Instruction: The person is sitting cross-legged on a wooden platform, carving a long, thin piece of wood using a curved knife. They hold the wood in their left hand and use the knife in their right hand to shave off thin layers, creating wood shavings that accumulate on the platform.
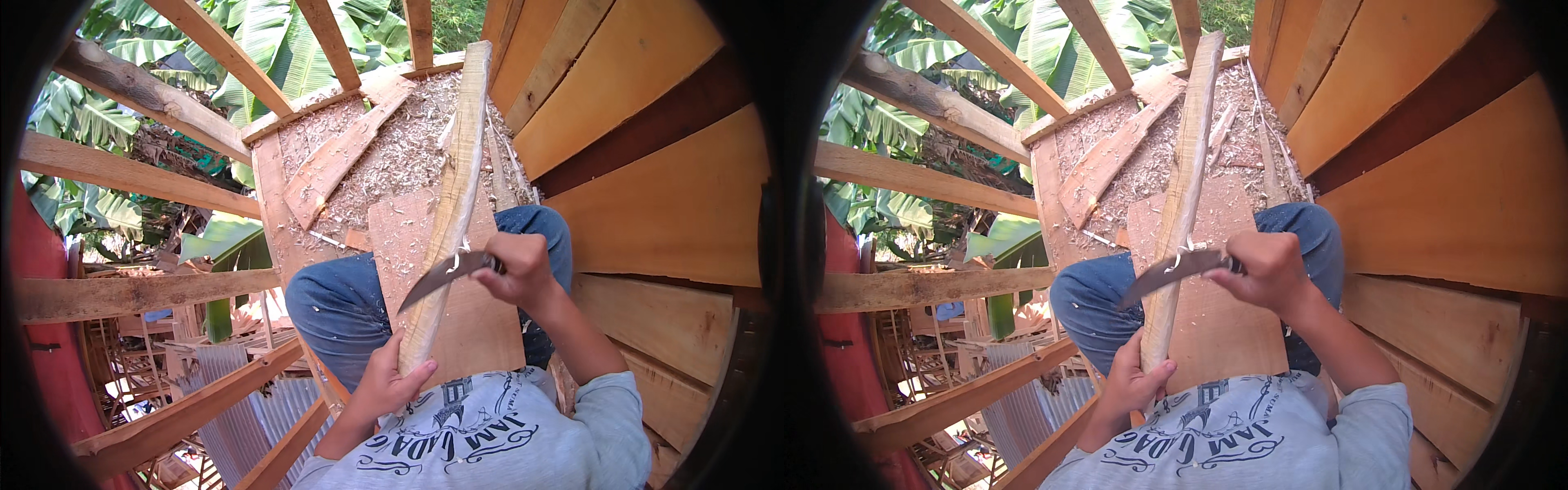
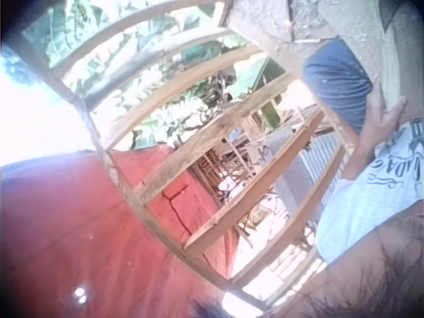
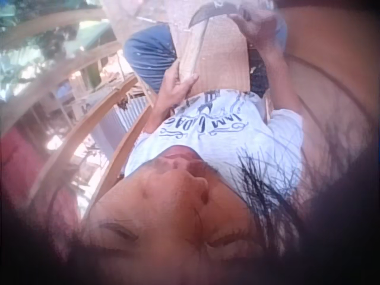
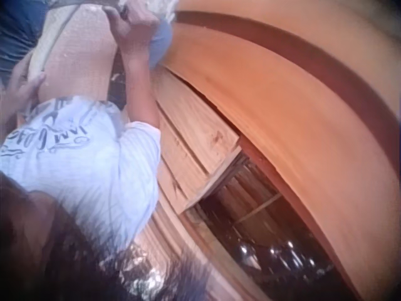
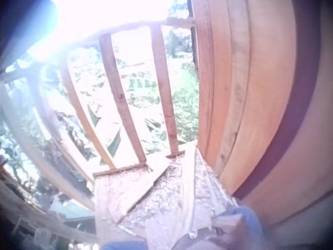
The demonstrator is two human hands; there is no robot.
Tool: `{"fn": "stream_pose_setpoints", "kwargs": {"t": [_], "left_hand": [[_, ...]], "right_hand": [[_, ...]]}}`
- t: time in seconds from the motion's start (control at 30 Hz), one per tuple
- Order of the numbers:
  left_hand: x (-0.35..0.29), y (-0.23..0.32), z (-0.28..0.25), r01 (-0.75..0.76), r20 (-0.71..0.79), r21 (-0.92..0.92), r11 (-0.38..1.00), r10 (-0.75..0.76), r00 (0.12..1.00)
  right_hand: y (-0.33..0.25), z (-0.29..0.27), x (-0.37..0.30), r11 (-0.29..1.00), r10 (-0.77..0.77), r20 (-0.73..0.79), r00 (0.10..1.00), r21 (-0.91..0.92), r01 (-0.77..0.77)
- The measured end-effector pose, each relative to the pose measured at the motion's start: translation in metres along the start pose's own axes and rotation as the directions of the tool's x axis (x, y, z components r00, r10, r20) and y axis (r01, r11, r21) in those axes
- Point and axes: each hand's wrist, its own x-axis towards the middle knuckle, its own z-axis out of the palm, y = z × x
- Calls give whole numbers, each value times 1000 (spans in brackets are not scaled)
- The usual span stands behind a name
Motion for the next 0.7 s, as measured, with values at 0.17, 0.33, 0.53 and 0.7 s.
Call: {"fn": "stream_pose_setpoints", "kwargs": {"t": [0.17, 0.33, 0.53, 0.7], "left_hand": [[4, -6, 3, 97, 7, -94, 991, -97, 995], [2, -2, 0, 13, 59, -21, 1000, -12, 998], [5, -4, -1, 38, 41, -66, 997, -36, 999], [8, -4, -5, 15, 18, -88, 996, -14, 1000]], "right_hand": [[-12, -6, -3, 994, -95, 120, 988, -43, 101], [37, -23, 9, 850, 482, -144, 864, 316, -422], [-9, -16, -3, 989, 18, 113, 993, 142, -34], [-13, -21, -21, 993, 61, 121, 991, 93, -72]]}}
